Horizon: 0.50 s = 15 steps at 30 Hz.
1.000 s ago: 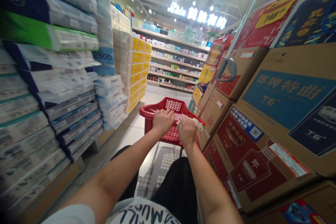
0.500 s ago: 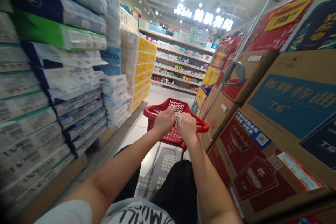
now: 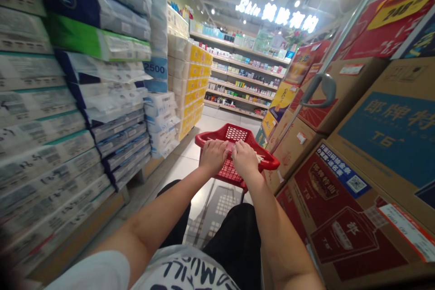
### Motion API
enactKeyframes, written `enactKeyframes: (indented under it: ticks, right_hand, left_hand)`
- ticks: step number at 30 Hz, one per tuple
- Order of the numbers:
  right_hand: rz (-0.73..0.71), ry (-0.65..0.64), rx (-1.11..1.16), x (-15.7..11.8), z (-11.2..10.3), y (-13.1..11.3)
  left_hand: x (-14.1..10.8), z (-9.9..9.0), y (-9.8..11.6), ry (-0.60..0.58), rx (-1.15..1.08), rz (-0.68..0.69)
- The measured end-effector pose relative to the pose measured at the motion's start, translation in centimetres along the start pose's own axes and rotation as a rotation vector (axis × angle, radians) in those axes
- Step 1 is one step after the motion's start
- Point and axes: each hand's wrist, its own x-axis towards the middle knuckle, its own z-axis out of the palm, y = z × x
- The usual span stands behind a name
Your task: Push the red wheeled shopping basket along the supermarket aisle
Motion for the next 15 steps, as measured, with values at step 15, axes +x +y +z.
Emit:
enactKeyframes:
  ticks: [15]
  right_hand:
    - [-0.059,-0.199,-0.182,0.6,0.1,4.8]
  left_hand:
    - [-1.1,-0.9,1.9,-0.070,0.050,0.001]
